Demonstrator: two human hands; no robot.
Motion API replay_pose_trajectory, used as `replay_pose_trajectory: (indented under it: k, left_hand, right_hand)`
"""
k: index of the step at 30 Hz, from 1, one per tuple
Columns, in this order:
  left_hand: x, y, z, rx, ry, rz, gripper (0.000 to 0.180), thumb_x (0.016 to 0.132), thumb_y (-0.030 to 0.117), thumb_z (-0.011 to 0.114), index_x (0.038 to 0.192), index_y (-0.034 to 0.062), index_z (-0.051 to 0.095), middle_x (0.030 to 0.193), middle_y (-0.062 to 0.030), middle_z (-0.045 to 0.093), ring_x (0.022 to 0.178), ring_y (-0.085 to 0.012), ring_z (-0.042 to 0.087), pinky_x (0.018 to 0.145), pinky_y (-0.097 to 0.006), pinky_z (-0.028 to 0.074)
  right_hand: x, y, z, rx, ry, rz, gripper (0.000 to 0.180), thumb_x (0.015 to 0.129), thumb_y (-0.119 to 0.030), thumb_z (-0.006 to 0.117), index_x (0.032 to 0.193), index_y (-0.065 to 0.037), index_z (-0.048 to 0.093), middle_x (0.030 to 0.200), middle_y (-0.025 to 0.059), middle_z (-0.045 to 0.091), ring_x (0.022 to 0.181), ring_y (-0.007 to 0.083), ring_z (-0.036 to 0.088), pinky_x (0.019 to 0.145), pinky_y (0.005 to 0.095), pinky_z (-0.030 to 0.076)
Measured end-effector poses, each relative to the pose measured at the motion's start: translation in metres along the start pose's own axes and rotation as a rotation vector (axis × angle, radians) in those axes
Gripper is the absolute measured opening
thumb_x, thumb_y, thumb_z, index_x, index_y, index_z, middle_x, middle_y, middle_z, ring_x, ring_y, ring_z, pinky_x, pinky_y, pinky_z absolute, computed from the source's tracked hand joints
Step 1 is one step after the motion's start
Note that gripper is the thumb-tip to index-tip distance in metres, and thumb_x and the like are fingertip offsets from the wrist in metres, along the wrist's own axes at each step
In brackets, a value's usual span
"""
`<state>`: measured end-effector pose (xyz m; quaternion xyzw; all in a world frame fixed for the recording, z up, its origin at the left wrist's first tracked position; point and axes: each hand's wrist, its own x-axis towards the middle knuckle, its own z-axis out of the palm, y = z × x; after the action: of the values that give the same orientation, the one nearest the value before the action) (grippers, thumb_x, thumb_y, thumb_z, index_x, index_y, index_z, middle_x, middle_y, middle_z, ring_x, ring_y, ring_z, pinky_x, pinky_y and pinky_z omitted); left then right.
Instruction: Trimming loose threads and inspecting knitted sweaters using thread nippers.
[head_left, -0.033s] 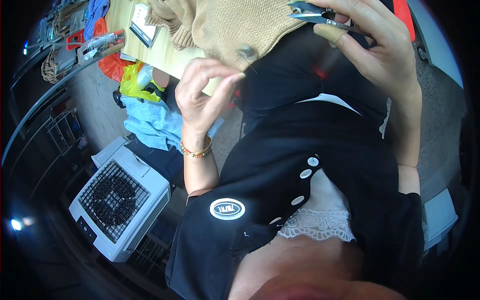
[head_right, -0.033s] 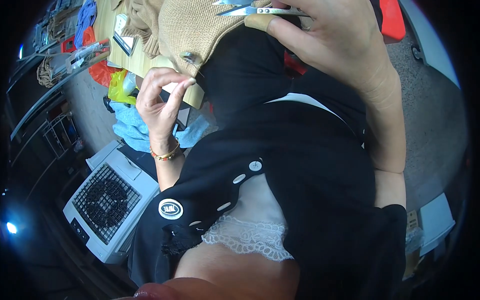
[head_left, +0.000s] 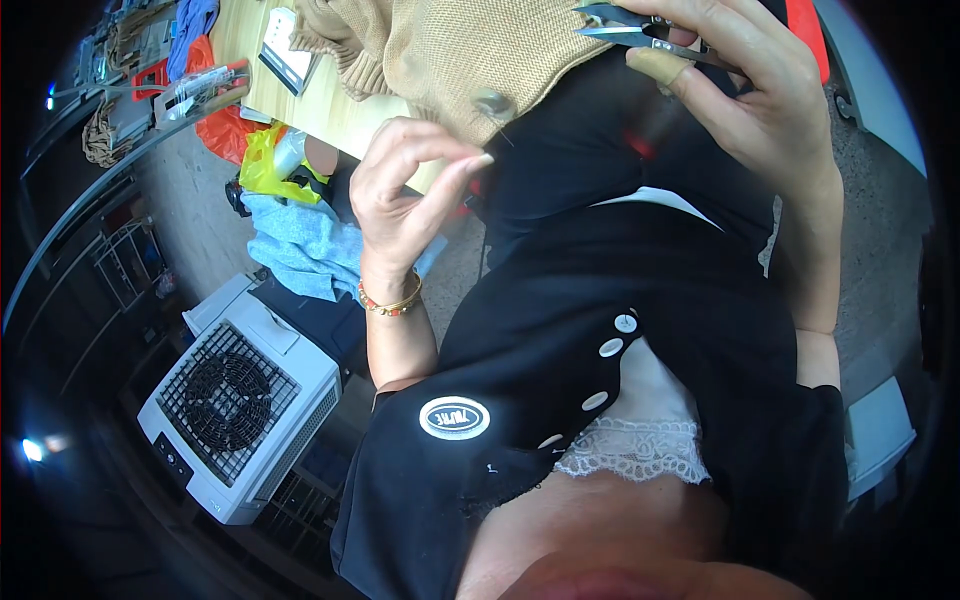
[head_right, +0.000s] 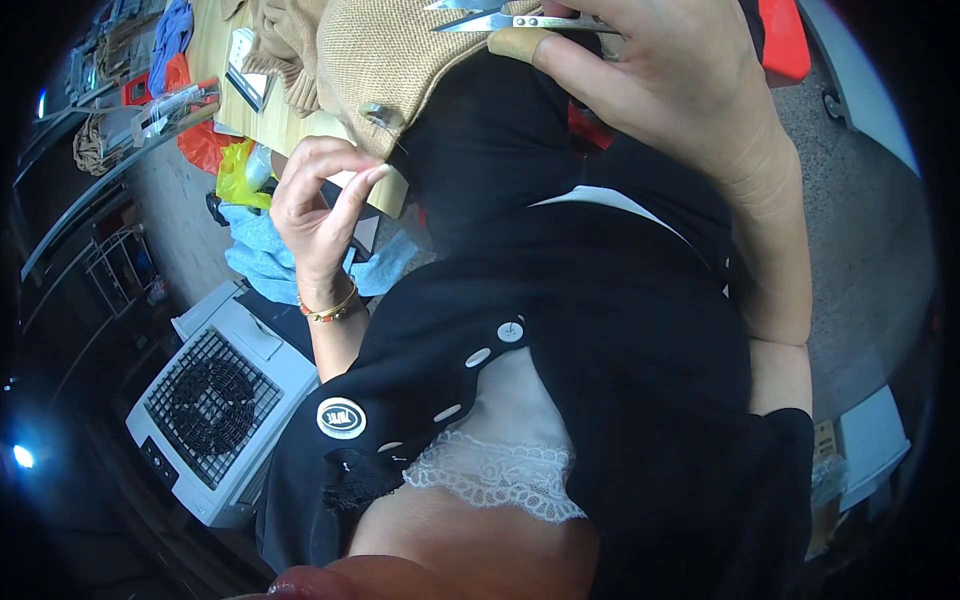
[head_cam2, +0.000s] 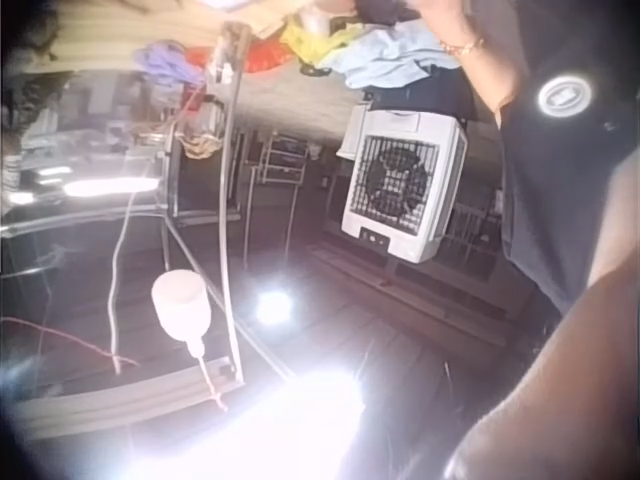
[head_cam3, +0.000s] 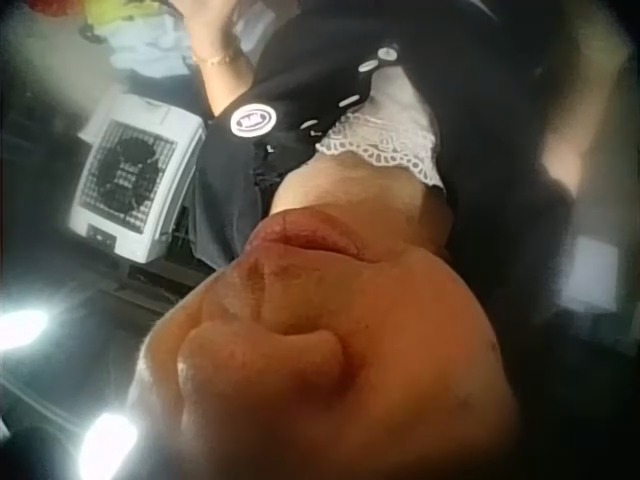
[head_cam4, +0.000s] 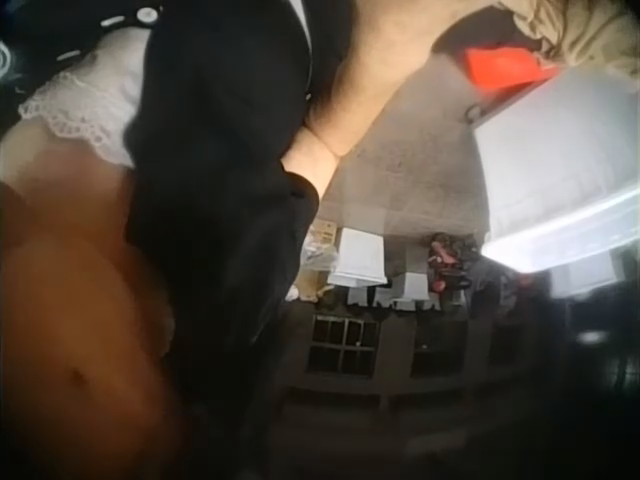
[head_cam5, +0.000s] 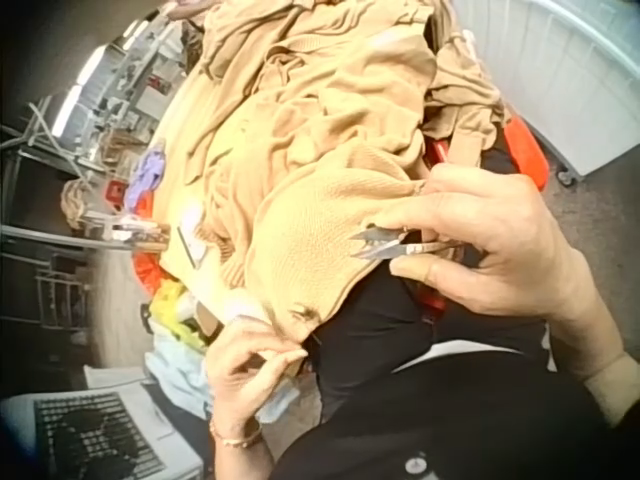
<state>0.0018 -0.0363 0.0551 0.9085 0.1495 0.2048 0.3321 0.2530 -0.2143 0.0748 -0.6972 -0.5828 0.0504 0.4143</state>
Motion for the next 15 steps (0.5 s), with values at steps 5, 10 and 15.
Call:
replay_pose_trajectory:
  k: [5,10,15]
  left_hand:
    - [0.001,0.002,0.004,-0.174,0.102,0.008,0.025,0.072,0.0,0.084,0.093,0.0035,0.072,0.089,-0.0067,0.067,0.083,-0.0186,0.064,0.073,-0.029,0.05]
    - [0.009,0.003,0.02,0.047,0.168,-0.111,0.031,0.072,0.007,0.087,0.097,0.0049,0.07,0.09,-0.0054,0.064,0.081,-0.0173,0.062,0.073,-0.028,0.049]
    - [0.01,0.0,0.026,0.127,0.216,0.08,0.023,0.073,0.003,0.084,0.092,0.0068,0.07,0.085,-0.0056,0.063,0.079,-0.0195,0.061,0.07,-0.03,0.049]
  right_hand:
    - [0.003,-0.015,-0.003,0.079,-0.03,0.085,0.036,0.072,-0.006,0.083,0.106,0.0,0.072,0.082,0.0088,0.064,0.066,0.0174,0.06,0.056,0.0265,0.047]
    - [0.006,-0.022,-0.001,0.059,-0.044,0.07,0.035,0.072,-0.005,0.083,0.105,0.0,0.072,0.081,0.0085,0.063,0.066,0.0171,0.058,0.056,0.0271,0.046]
    - [0.006,-0.022,-0.003,0.045,-0.059,0.083,0.036,0.072,-0.004,0.082,0.106,0.0,0.072,0.079,0.0075,0.061,0.065,0.0166,0.057,0.056,0.0274,0.045]
